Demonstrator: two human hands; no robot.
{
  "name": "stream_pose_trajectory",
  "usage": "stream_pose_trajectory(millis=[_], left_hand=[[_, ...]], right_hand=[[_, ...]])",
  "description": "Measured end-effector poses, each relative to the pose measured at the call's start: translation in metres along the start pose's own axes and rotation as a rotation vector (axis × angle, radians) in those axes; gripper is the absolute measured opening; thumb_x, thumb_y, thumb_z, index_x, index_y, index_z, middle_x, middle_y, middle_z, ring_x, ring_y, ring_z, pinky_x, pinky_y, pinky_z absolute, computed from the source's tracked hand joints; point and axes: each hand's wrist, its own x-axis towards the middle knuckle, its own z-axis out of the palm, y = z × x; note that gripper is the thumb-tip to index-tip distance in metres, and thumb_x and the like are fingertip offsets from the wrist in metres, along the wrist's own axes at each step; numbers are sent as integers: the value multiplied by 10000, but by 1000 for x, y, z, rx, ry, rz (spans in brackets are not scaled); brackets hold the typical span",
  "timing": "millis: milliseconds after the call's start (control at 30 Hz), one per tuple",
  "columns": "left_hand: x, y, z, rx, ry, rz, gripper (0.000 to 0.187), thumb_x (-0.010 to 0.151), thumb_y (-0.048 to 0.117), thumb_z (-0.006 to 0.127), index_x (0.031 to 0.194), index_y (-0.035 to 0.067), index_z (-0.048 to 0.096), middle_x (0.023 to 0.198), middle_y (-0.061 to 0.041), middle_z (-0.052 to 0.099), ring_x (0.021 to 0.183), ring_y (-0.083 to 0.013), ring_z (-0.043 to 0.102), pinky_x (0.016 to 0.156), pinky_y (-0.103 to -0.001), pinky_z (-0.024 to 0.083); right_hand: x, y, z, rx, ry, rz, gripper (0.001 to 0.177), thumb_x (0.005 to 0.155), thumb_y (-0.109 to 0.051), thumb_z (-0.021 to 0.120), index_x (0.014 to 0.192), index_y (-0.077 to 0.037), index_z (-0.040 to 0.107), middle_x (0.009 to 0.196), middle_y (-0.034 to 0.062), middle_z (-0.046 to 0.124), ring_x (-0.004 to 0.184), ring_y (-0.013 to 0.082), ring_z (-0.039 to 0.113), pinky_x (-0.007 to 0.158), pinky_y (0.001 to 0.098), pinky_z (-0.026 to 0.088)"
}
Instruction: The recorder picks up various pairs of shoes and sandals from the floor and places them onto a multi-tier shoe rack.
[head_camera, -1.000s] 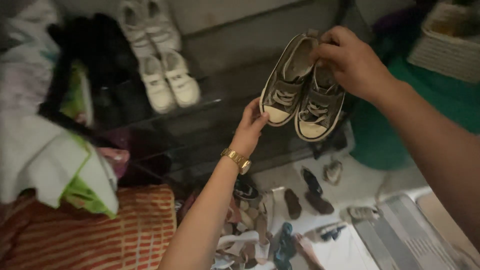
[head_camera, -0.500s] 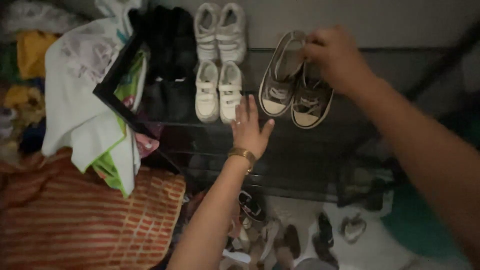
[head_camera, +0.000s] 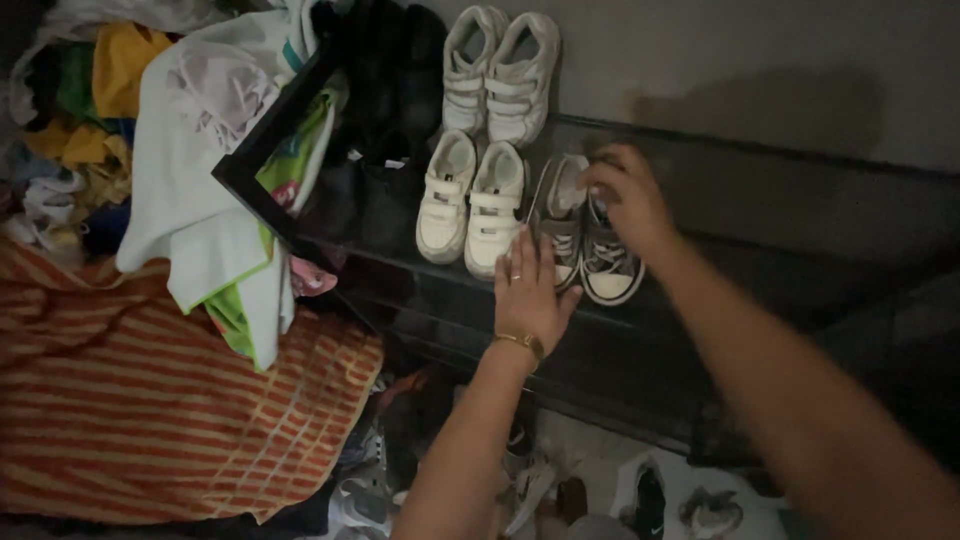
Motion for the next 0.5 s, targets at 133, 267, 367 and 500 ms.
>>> stream_pose_trajectory(millis=[133, 267, 367, 500], left_hand=[[3, -4, 18, 28, 32, 7, 899, 953, 501, 563, 1596, 3, 181, 1679, -197, 135, 1568, -336, 87, 1230, -553, 60], [4, -4, 20, 43, -4, -9, 853, 958, 461, 542, 1591, 10, 191, 1674, -173, 177, 1570, -331, 83, 1238, -570, 27], [1, -4, 17, 52, 38, -1, 861, 944, 425, 553, 1595, 1, 181, 1680, -187, 181, 1574, -339, 65, 1234, -580, 19], [-1, -4, 14, -7, 112, 36, 900, 913, 412, 569, 1596, -5, 158, 1682, -216, 168, 1558, -353, 50, 1201, -613, -2]], right_hand=[[-35, -16, 16, 204, 214, 579, 355, 940, -68, 616, 1284, -156, 636, 1484, 139, 444, 1250, 326, 568, 965, 403, 517], [-70, -36, 7, 185, 209, 636, 523, 1054, -291, 654, 1513, -110, 481, 1550, 170, 491, 1449, 349, 482, 1164, 450, 406], [-71, -59, -8, 256, 29, 748, 876, 899, -352, 745, 1587, -117, 256, 1604, 185, 338, 1474, 340, 371, 1154, 449, 363], [-84, -50, -10, 282, -104, 654, 972, 842, -350, 739, 1624, -167, 191, 1691, 182, 251, 1535, 318, 334, 1174, 432, 380]])
